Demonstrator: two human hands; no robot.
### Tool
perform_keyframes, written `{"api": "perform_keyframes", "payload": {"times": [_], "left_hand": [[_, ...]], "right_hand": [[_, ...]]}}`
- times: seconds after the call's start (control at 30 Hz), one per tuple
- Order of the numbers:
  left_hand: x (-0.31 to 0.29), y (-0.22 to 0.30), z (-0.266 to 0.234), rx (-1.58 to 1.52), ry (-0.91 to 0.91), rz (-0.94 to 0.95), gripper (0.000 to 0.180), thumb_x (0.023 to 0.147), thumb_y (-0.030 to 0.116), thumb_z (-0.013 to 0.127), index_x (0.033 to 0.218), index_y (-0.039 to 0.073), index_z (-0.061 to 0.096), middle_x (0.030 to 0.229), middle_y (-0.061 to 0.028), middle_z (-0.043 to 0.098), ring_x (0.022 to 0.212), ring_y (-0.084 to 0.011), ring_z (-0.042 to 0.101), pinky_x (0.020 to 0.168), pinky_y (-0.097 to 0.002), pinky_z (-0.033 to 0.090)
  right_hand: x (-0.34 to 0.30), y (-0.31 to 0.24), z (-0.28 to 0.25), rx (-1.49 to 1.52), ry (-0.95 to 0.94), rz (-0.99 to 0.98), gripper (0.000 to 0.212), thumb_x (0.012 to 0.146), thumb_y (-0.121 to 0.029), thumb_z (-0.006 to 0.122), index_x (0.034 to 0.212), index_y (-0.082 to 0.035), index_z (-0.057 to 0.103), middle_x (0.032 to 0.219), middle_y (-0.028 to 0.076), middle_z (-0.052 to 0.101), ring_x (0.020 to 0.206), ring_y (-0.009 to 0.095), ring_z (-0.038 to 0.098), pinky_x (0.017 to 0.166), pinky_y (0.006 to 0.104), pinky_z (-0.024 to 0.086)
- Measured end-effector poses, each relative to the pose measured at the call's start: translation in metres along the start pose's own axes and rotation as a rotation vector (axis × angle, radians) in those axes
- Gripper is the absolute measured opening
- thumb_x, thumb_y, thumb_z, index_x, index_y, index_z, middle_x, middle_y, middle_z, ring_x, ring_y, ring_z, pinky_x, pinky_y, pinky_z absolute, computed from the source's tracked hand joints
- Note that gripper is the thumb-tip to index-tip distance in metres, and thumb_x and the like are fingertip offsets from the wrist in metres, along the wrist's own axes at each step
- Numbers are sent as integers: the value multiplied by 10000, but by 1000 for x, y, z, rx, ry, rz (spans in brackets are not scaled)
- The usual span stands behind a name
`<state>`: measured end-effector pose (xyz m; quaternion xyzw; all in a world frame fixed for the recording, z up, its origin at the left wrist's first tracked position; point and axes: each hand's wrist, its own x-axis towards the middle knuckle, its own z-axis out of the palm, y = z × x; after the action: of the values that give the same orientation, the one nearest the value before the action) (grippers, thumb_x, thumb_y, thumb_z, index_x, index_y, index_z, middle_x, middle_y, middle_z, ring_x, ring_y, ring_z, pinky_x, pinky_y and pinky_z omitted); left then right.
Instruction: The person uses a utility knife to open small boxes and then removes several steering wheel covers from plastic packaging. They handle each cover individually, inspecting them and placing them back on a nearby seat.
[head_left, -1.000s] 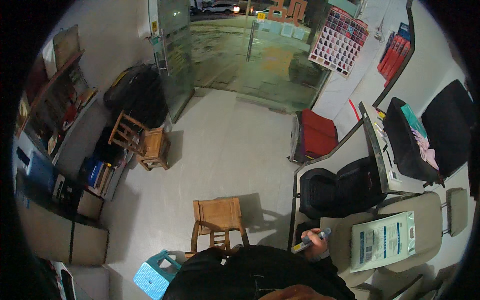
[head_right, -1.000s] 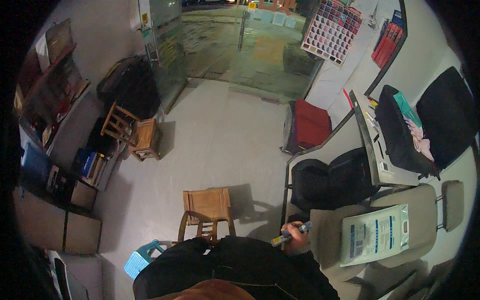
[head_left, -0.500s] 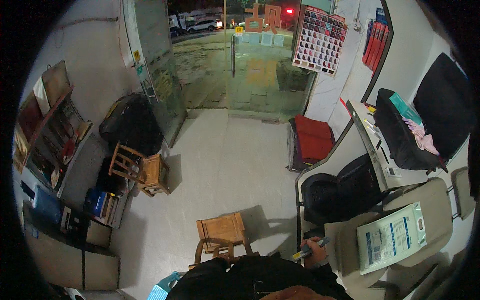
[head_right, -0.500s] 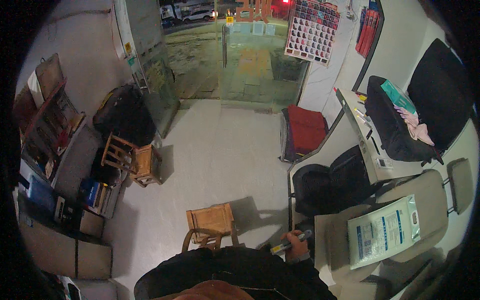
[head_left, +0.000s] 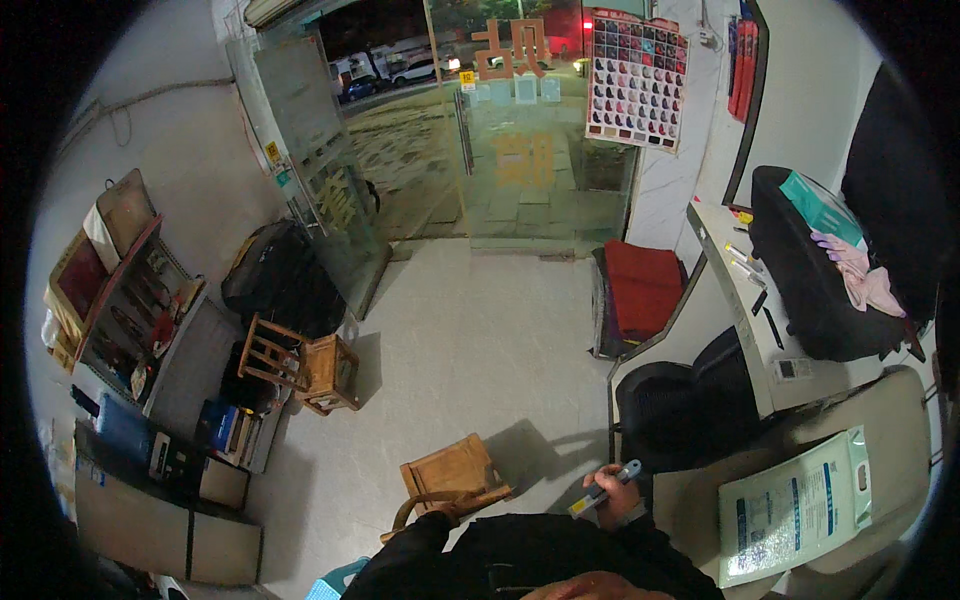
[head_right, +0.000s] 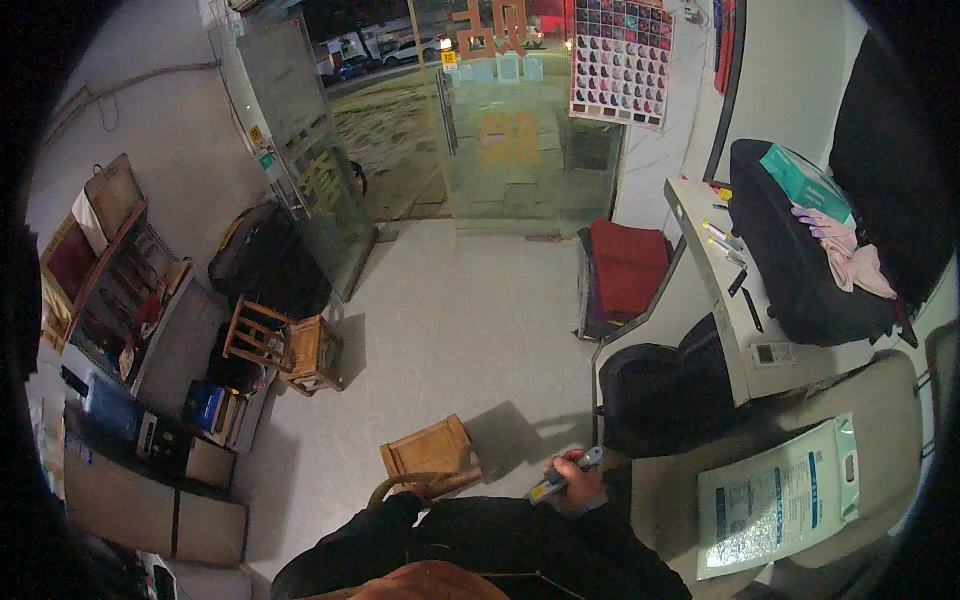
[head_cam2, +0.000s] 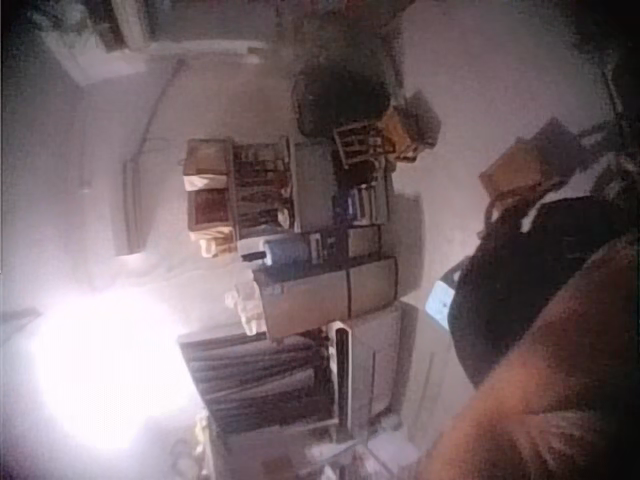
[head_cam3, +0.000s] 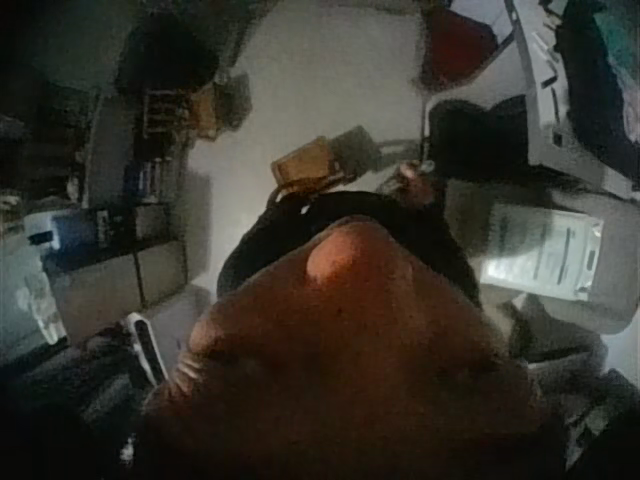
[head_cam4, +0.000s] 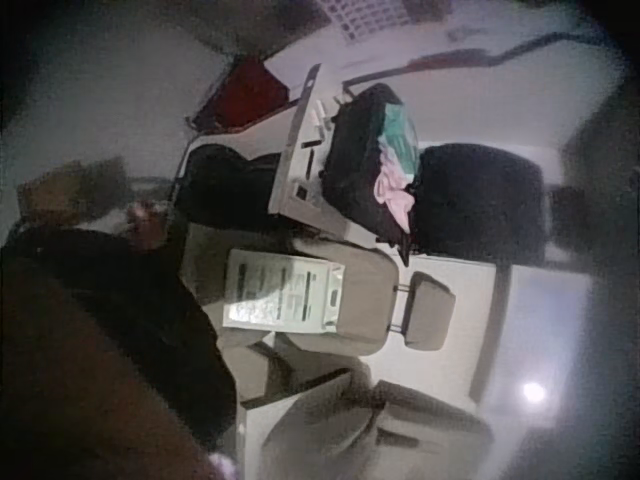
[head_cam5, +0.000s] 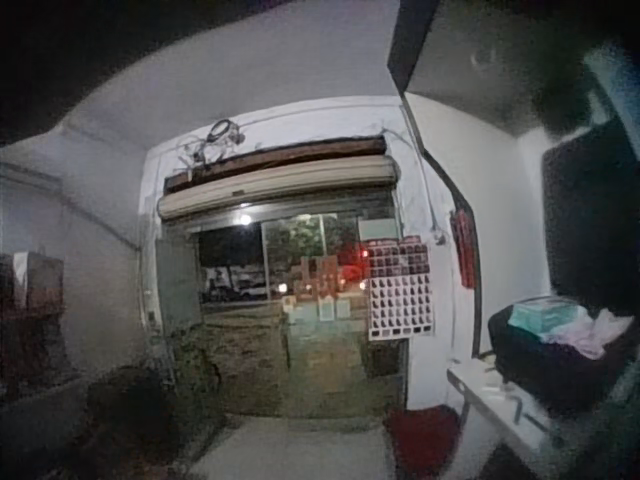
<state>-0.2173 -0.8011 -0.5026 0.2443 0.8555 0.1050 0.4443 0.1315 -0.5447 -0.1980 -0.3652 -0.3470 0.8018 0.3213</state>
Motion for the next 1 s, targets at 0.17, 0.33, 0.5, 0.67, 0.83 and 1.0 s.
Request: {"api": "perform_keyframes", "payload": {"times": [0.17,0.33,0.5,0.67,0.83,1.0], "left_hand": [[27,-5,-16,59,-6,1,726,709,468,862,1281,85,631,1224,-189,686,1134,-355,654,932,-462,539],[87,-18,-58,236,-43,100,720,701,466,866,1273,92,640,1227,-181,688,1136,-346,655,930,-459,540],[111,25,-149,281,105,219,649,703,438,856,1240,120,677,1168,-123,721,1094,-308,684,951,-419,546],[153,107,-225,202,134,90,694,709,501,819,1263,113,665,1181,-139,714,1107,-312,678,947,-458,548],[226,164,-234,163,181,78,647,761,518,788,1196,55,663,1013,-136,706,935,-298,695,844,-447,574],[287,231,-238,84,72,117,727,787,565,780,1272,45,629,1068,-192,719,983,-375,692,869,-504,570]], "right_hand": [[22,-2,-6,185,24,-83,215,842,-60,674,994,-61,521,857,81,600,792,237,634,756,407,548],[59,-1,-10,231,102,-144,206,847,-8,674,998,-47,539,847,78,569,760,254,659,719,439,564],[102,-20,4,106,180,-331,119,881,-39,656,955,-50,564,856,94,617,762,229,657,704,393,546],[136,-62,13,-40,127,-146,100,922,-152,666,931,-84,594,877,51,653,782,166,584,774,365,498],[154,-72,12,-314,221,-195,109,925,-182,641,919,-75,621,869,53,665,832,156,607,828,355,497],[161,-82,16,-102,352,-220,114,857,-185,671,886,-76,655,831,28,629,820,151,597,739,326,484]]}}
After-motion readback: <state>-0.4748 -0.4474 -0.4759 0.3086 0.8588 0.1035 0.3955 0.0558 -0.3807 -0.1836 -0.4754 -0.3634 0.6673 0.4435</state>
